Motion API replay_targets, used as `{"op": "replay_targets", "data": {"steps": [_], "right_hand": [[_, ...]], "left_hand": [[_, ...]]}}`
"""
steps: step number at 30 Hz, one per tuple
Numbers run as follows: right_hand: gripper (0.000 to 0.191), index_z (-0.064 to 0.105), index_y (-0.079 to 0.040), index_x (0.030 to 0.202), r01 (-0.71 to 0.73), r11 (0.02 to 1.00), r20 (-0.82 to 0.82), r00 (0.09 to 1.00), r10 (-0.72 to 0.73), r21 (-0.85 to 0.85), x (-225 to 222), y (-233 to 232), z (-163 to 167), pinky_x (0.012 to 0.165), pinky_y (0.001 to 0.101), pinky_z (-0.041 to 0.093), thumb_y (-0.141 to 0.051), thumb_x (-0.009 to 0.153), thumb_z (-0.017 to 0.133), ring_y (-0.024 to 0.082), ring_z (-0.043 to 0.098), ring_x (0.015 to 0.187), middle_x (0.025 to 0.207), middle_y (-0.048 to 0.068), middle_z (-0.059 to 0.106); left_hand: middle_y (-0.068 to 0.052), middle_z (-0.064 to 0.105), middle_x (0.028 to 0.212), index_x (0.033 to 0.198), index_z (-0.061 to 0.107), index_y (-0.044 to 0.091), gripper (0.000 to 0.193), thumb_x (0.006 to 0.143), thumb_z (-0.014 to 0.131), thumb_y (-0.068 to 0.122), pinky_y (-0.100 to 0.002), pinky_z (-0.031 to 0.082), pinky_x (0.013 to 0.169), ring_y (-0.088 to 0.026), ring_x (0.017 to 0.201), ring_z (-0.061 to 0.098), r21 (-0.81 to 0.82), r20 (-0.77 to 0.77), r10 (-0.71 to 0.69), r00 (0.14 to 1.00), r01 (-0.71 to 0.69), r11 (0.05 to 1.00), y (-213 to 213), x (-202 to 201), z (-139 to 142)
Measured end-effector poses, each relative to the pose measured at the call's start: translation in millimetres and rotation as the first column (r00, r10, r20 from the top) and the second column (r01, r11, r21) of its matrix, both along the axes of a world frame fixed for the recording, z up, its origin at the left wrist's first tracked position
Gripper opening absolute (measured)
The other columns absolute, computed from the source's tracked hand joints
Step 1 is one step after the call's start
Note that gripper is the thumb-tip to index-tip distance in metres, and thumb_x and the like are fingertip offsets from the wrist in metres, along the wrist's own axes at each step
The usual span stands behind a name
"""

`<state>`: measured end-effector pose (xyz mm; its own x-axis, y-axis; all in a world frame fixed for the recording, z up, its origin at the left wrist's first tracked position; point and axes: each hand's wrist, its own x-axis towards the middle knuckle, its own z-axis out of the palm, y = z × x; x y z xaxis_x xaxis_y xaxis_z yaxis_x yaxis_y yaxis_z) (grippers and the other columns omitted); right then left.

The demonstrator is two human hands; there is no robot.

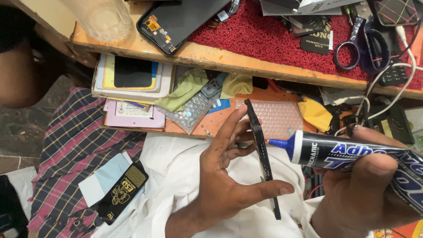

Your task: The person applies adhesive along the edge of a smartphone, spreads it with a finger, wipes excess with a cloth, and then moves several boxes and phone parts on the workbench to clear space.

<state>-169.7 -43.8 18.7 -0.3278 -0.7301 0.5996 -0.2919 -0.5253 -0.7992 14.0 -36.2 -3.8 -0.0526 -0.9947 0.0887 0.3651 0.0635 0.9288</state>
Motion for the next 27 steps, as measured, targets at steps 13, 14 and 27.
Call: {"op": "replay_targets", "data": {"steps": [13,14,27], "right_hand": [[0.046,0.047,0.015,0.122,-0.001,0.999,0.018,1.0,0.001,0.044,1.2,1.2,4.7,0.07,0.0391,0.061,-0.026,0.119,0.069,0.03,0.072,0.077,0.106,0.029,0.067],[0.046,0.046,0.015,0.125,-0.009,0.999,0.028,1.0,0.008,0.039,1.6,1.2,4.5,0.071,0.0395,0.061,-0.025,0.118,0.068,0.03,0.072,0.077,0.107,0.029,0.067],[0.046,0.046,0.014,0.128,-0.014,1.0,0.008,1.0,0.014,0.021,-1.5,1.2,0.2,0.073,0.0402,0.062,-0.025,0.119,0.068,0.03,0.073,0.079,0.105,0.028,0.068]], "left_hand": [[-0.017,0.064,0.149,0.169,0.031,0.004,0.12,0.072,0.097,0.031,-0.039,0.058,0.114,-0.023,0.134,0.067,0.009,-0.001,-0.009,1.0,0.009,1.0,-1.1,1.6,2.6],[-0.017,0.064,0.149,0.169,0.031,0.004,0.12,0.072,0.097,0.032,-0.04,0.058,0.113,-0.023,0.133,0.067,0.014,0.001,-0.011,1.0,0.011,1.0,-1.4,1.8,2.9],[-0.017,0.064,0.148,0.168,0.031,0.005,0.121,0.07,0.097,0.032,-0.041,0.059,0.115,-0.023,0.134,0.067,0.043,-0.025,-0.024,0.999,0.026,0.999,-2.0,0.2,3.7]]}}
